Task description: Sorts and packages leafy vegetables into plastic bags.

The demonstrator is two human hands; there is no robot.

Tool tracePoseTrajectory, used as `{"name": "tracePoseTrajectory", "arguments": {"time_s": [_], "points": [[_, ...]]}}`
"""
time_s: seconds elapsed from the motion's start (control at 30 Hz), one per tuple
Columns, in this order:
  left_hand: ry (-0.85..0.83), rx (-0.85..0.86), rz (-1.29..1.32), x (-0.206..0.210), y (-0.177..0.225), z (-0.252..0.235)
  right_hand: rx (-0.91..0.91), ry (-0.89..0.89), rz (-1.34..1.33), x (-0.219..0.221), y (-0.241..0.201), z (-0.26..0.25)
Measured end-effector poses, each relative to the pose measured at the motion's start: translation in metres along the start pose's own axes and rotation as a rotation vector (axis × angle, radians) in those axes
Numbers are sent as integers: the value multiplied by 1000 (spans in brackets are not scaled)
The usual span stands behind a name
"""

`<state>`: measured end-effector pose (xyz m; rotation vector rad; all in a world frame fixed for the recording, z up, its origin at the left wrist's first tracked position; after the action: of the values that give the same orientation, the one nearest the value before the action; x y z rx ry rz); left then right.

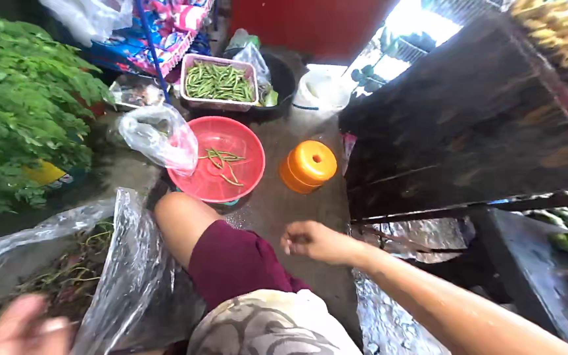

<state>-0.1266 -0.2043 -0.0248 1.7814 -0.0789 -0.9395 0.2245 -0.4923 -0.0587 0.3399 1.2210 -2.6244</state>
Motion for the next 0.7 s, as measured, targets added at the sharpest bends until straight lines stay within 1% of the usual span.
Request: {"name": "tracePoseTrajectory", "arguments": {"time_s": [0.03, 0.07, 0.13, 0.17, 0.2, 0.23, 0.27, 0.33, 0.4, 0.43, 0.47, 0.5, 0.53, 0.57, 0.6, 0.63, 0.67, 0.7], "points": [[-175, 47, 8, 32, 28, 11, 1, -45, 24, 10, 6, 15], [-385, 75, -1, 66, 46, 21, 4, -83, 46, 19, 11, 28], [-810, 60, -75, 133, 64, 44, 8, -132, 113, 36, 19, 47], [-955, 37, -116, 159, 66, 55, 17, -143, 173, 44, 23, 51], [-1035, 25, -145, 177, 66, 61, 22, -136, 247, 52, 28, 53], [-1052, 36, -161, 187, 65, 63, 19, -108, 308, 60, 35, 52], [-1036, 58, -167, 190, 68, 62, 2, -65, 348, 67, 41, 50], [-968, 136, -121, 181, 84, 58, -99, 17, 336, 76, 48, 47], [-927, 237, 31, 164, 105, 61, -296, 51, 219, 79, 51, 55], [-947, 270, 115, 155, 113, 65, -382, 11, 105, 76, 50, 63], [-984, 287, 185, 147, 117, 69, -422, -60, -10, 72, 48, 74], [-1039, 287, 234, 140, 120, 73, -403, -160, -92, 66, 47, 85], [-1108, 279, 264, 135, 120, 77, -339, -286, -132, 62, 44, 96], [-1173, 273, 284, 132, 119, 81, -262, -424, -142, 59, 41, 105], [-1209, 275, 296, 131, 117, 83, -201, -522, -132, 57, 38, 108], [-1224, 286, 303, 131, 115, 84, -148, -558, -118, 52, 34, 106], [-1230, 301, 302, 131, 112, 84, -103, -521, -110, 46, 29, 100], [-1233, 306, 294, 130, 111, 84, -82, -413, -107, 40, 26, 88]]}}
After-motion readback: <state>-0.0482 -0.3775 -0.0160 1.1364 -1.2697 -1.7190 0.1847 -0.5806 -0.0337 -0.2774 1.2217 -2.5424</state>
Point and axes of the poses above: each hand's wrist, its own z-axis away from the middle knuckle, its own x-axis out of the palm, y = z × x, the point moved 5 cm from there along -z, towards the middle knuckle, and after that the axes turned 8 degrees about -y, right-handed, at the moved point
